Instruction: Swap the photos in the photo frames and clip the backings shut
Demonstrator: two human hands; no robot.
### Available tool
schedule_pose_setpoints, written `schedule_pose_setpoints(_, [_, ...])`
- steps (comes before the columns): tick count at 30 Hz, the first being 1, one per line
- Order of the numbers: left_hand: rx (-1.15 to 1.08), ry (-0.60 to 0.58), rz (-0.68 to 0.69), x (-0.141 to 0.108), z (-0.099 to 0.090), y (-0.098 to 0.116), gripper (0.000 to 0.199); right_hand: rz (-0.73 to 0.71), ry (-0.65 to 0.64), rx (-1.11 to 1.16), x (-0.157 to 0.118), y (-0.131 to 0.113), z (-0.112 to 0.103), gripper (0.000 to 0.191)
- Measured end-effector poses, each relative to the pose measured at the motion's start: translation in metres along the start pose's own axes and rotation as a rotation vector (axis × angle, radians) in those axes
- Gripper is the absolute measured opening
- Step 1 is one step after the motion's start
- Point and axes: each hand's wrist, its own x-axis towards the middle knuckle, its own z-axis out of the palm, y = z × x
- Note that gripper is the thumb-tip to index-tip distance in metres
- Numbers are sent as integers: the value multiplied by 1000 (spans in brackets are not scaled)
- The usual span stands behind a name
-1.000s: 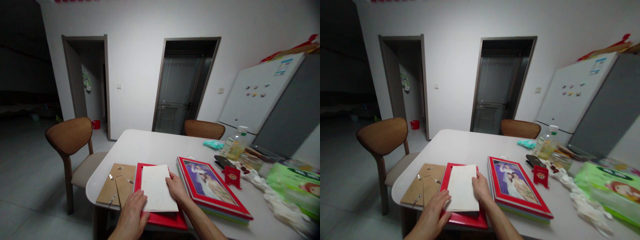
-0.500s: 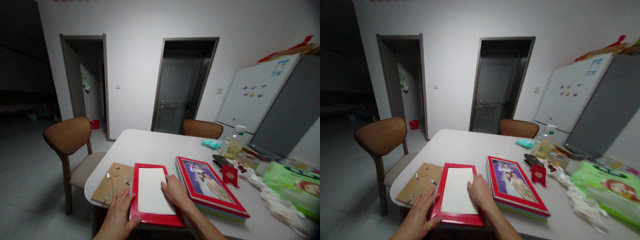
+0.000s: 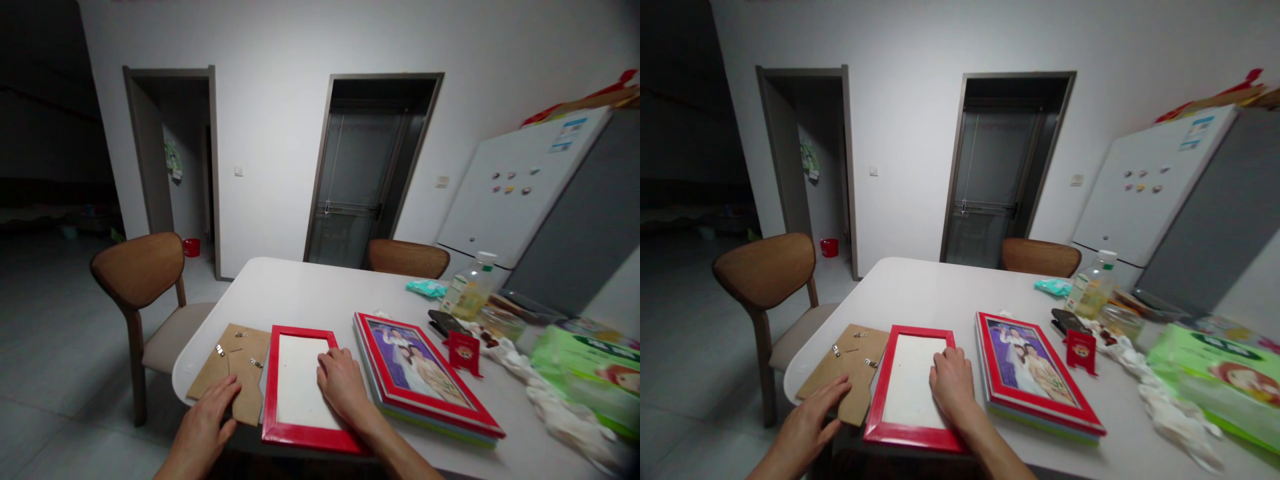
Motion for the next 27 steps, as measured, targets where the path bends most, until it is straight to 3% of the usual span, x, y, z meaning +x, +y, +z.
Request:
schedule_pose_setpoints(5, [-23,160,53,11,-10,7,29,-160,-1,401,-5,-23,-10,28])
schedule_pose_setpoints(7, [-43,157,71,16,-13,14,26,-227,-35,539,-9,-39,-15,28])
schedule_pose_setpoints(11, [-108,97,158,15,-11,25,19,-302,-139,609,-14,-68,-19,36])
schedule_pose_setpoints(14, [-115,198,189,11,-7,26,17,-322,-202,656,-13,-80,-19,47])
schedule_pose_setpoints(17, [-106,286,205,13,-11,28,18,-428,-225,747,-11,-88,-20,46])
schedule_pose_setpoints(20, [-102,339,253,20,-22,42,19,-478,-182,940,-10,-91,-23,31])
schedule_pose_setpoints(27, [-86,429,350,27,-44,80,29,-317,78,1238,-2,-65,-53,19])
